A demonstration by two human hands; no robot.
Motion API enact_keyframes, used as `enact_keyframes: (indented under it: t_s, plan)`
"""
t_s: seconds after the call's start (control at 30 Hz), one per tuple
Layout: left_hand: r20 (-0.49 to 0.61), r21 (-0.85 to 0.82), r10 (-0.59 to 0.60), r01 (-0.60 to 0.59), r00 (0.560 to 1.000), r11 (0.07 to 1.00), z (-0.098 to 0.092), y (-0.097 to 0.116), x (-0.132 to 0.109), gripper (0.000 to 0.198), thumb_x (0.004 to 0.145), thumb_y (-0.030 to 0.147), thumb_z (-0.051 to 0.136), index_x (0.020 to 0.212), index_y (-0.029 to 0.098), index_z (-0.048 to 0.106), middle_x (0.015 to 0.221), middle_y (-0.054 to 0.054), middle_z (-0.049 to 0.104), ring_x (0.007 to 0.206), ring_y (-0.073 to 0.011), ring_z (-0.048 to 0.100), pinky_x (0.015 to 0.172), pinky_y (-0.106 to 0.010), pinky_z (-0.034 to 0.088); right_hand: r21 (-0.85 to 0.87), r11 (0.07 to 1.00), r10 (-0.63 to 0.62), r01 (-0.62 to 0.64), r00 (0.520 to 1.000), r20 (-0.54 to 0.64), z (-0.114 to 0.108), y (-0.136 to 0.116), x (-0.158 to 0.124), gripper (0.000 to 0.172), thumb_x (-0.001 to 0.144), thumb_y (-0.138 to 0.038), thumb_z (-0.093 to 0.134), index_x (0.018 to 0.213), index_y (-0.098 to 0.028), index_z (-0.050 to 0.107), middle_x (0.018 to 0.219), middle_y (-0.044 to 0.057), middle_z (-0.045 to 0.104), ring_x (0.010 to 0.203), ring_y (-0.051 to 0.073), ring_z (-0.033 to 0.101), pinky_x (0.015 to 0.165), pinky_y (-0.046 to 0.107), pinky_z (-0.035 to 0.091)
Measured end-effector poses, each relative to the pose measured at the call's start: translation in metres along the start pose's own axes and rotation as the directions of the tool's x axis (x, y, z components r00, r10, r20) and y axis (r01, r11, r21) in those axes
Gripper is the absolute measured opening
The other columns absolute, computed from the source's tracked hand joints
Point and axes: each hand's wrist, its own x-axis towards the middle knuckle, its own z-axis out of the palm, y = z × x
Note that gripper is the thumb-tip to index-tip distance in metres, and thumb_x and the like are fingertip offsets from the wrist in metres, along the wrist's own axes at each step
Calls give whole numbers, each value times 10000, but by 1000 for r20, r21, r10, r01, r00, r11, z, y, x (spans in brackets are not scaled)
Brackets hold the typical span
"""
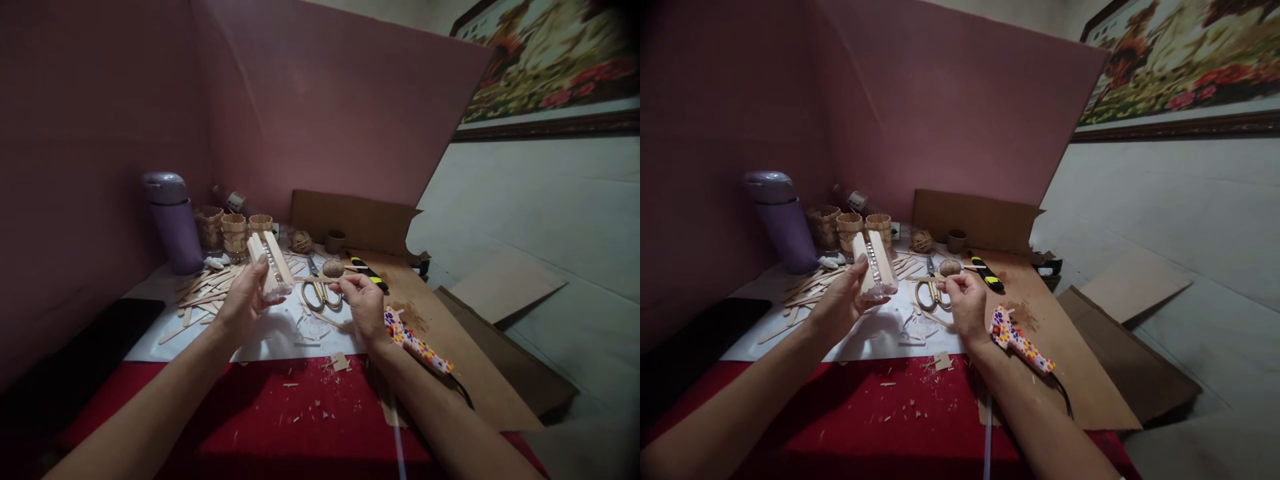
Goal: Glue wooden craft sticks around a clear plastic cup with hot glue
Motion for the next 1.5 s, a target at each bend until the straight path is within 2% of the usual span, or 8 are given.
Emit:
enact_keyframes:
  t_s: [0.1,0.2,0.3,0.43,0.57,1.0,1.17,1.5]
  plan:
    - [139,15,-4,2,990,1000,3,-3,-5,470,787,462,726,1129,156,624,1075,-97,672,761,-197,698,590,-288,591,-235,940,-215,247,964,153,4,2,-8,179,836,-347,636,776,-179,659,742,55,744,712,202,703,678,332,537]
    - [243,-10,-24,28,970,1000,4,-8,-9,435,796,444,734,1111,155,648,1056,-95,680,864,-214,676,651,-307,605,-430,704,-424,566,820,385,5,2,-13,120,880,-250,611,879,-194,717,885,79,754,858,230,681,778,386,536]
    - [312,-33,-72,87,947,996,4,-13,-9,432,802,453,737,1083,135,658,969,-102,697,816,-210,672,690,-334,603,-445,555,-563,702,712,421,3,-5,-18,177,923,-183,555,1006,-206,710,1014,91,735,979,237,649,870,426,526]
    - [396,-36,-93,117,914,992,4,-22,-9,463,844,467,696,1179,152,638,1032,-118,709,823,-209,684,733,-343,590,-397,548,-657,736,672,341,0,-23,-29,219,942,-154,517,1086,-215,671,1092,92,651,1066,229,594,927,450,507]
    - [451,-53,-110,150,886,987,6,-30,-10,494,814,452,737,1193,150,638,1009,-122,715,818,-221,694,712,-325,570,-353,493,-655,795,606,451,-2,-32,-37,259,943,-169,508,1144,-228,660,1221,104,562,1178,254,519,984,502,476]
    - [367,-79,-270,319,890,944,8,-30,-10,424,783,496,751,980,129,671,760,-82,681,597,-176,646,601,-319,563,-342,249,-698,906,412,585,-8,-31,-41,177,850,-177,617,1005,-233,682,1299,103,552,1216,289,482,975,509,504]
    - [316,-92,-172,210,933,973,9,-32,-9,362,808,425,749,1026,147,667,916,-89,684,690,-165,652,588,-269,556,-368,206,-712,907,397,579,-7,-32,-42,138,851,-163,620,946,-249,673,1283,81,575,1209,268,493,957,478,520]
    - [341,-85,-134,172,930,981,11,-28,-13,458,719,416,827,1055,182,622,927,-68,688,745,-182,658,645,-293,568,-387,203,-718,900,405,566,-8,-32,-44,200,854,-141,581,1016,-227,660,1265,97,616,1175,264,523,937,465,518]
